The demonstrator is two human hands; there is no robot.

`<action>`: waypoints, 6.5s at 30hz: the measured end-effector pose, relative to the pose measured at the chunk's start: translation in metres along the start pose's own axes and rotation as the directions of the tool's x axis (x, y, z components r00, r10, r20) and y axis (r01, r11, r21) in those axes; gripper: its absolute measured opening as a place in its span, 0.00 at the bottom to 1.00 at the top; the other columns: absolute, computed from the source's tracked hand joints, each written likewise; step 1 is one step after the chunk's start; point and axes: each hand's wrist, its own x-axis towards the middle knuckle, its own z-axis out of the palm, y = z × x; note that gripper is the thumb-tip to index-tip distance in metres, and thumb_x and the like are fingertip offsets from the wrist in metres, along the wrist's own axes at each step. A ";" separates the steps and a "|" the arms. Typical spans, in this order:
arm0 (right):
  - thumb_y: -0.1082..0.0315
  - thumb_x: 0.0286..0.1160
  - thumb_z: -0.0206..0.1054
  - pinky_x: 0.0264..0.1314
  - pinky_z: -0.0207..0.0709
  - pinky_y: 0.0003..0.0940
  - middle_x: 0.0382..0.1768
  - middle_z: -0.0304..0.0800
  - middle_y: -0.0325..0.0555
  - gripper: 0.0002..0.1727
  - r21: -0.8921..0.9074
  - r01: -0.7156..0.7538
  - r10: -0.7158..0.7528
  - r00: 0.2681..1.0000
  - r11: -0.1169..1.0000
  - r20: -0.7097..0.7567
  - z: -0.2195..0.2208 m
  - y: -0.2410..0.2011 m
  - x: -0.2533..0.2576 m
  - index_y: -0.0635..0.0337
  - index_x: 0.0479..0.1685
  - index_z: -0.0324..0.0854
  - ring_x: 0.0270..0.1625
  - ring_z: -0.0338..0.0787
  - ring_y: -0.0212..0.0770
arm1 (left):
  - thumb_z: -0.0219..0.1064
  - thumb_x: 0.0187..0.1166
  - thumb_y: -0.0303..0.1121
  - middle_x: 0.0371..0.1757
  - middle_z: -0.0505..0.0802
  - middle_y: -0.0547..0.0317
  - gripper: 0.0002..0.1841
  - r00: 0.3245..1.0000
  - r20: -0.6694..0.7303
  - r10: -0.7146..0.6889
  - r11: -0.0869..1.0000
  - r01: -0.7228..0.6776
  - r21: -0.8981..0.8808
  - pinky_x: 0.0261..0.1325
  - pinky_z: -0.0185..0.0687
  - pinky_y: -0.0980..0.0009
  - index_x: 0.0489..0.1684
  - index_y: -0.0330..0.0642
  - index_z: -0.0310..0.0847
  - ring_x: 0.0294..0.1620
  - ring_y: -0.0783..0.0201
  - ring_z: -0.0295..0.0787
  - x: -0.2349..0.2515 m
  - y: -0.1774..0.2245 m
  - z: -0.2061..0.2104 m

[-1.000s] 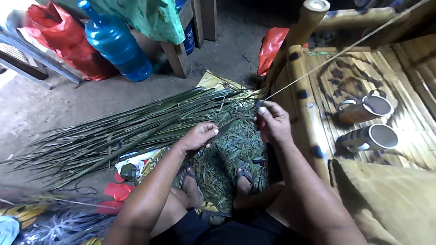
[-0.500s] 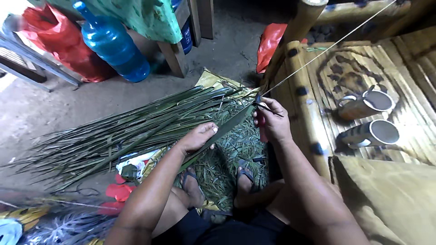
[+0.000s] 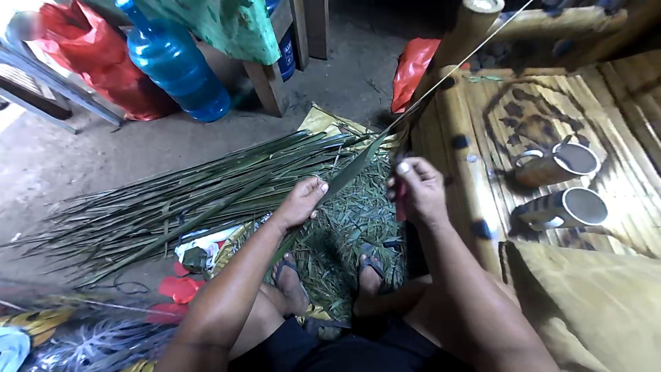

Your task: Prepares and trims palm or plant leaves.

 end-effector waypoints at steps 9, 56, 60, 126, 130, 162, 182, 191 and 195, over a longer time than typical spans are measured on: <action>0.63 0.85 0.62 0.25 0.83 0.28 0.26 0.89 0.41 0.12 -0.101 0.041 0.001 0.926 0.994 0.378 0.015 0.028 0.003 0.61 0.40 0.85 0.22 0.85 0.32 | 0.50 0.94 0.39 0.19 0.74 0.64 0.13 0.983 0.179 -0.030 0.989 0.054 -0.134 0.16 0.64 0.82 0.43 0.44 0.77 0.12 0.75 0.66 0.000 -0.004 0.005; 0.63 0.87 0.62 0.25 0.84 0.27 0.29 0.90 0.41 0.15 -0.105 0.086 -0.056 0.965 0.991 0.258 -0.012 0.024 0.013 0.62 0.58 0.88 0.22 0.85 0.32 | 0.42 0.91 0.40 0.14 0.71 0.74 0.19 0.823 0.552 -0.133 0.930 0.296 -0.218 0.14 0.58 0.87 0.43 0.43 0.80 0.10 0.82 0.63 -0.001 -0.019 -0.028; 0.64 0.88 0.62 0.26 0.84 0.26 0.30 0.91 0.39 0.14 -0.115 0.117 -0.090 0.973 0.986 0.213 -0.021 0.020 0.018 0.60 0.59 0.87 0.23 0.85 0.30 | 0.44 0.91 0.41 0.13 0.70 0.74 0.19 0.808 0.574 -0.135 0.928 0.307 -0.213 0.13 0.58 0.87 0.41 0.45 0.81 0.09 0.82 0.62 -0.007 -0.021 -0.034; 0.62 0.87 0.60 0.26 0.85 0.27 0.28 0.90 0.36 0.11 -0.124 0.023 0.006 0.974 0.992 0.227 -0.003 0.023 0.014 0.57 0.45 0.87 0.23 0.85 0.29 | 0.49 0.92 0.32 0.22 0.79 0.69 0.09 0.938 0.321 -0.132 0.908 0.244 -0.341 0.19 0.68 0.87 0.45 0.45 0.76 0.15 0.80 0.69 -0.025 -0.003 0.004; 0.60 0.89 0.60 0.25 0.84 0.26 0.26 0.88 0.36 0.12 -0.115 0.013 -0.004 0.997 0.993 0.080 -0.014 0.016 0.020 0.55 0.47 0.87 0.20 0.83 0.29 | 0.49 0.92 0.31 0.23 0.79 0.68 0.09 0.941 0.308 -0.143 0.929 0.235 -0.287 0.19 0.68 0.86 0.46 0.43 0.76 0.15 0.79 0.70 -0.026 -0.003 0.004; 0.63 0.91 0.56 0.26 0.82 0.24 0.33 0.87 0.37 0.14 0.058 -0.085 0.090 0.991 0.995 -0.103 -0.040 0.008 0.032 0.54 0.67 0.79 0.24 0.83 0.30 | 0.44 0.95 0.36 0.34 0.91 0.58 0.16 0.912 0.369 -0.180 0.954 0.254 -0.162 0.36 0.91 0.71 0.58 0.39 0.77 0.29 0.67 0.91 -0.029 -0.012 0.005; 0.64 0.86 0.61 0.29 0.83 0.25 0.26 0.90 0.39 0.12 -0.092 -0.148 0.174 0.838 0.985 0.518 0.013 0.031 -0.006 0.63 0.40 0.85 0.24 0.86 0.30 | 0.47 0.93 0.31 0.24 0.80 0.67 0.11 0.956 0.255 -0.142 0.860 0.247 -0.446 0.23 0.72 0.84 0.45 0.43 0.75 0.17 0.77 0.72 -0.013 -0.004 0.024; 0.63 0.86 0.61 0.22 0.82 0.26 0.26 0.88 0.41 0.11 -0.112 0.025 0.010 0.955 0.993 0.296 -0.019 0.020 0.021 0.59 0.43 0.86 0.20 0.83 0.31 | 0.49 0.92 0.31 0.23 0.79 0.68 0.10 0.936 0.336 -0.108 0.860 0.258 -0.440 0.21 0.70 0.85 0.43 0.44 0.76 0.16 0.78 0.71 -0.023 -0.005 0.016; 0.63 0.87 0.60 0.22 0.81 0.25 0.26 0.88 0.41 0.11 -0.137 0.041 -0.007 0.970 0.990 0.243 -0.023 0.018 0.023 0.58 0.42 0.86 0.20 0.83 0.31 | 0.50 0.91 0.30 0.22 0.80 0.67 0.09 0.946 0.300 -0.122 0.896 0.235 -0.376 0.22 0.72 0.85 0.43 0.43 0.76 0.17 0.78 0.73 -0.024 -0.002 0.014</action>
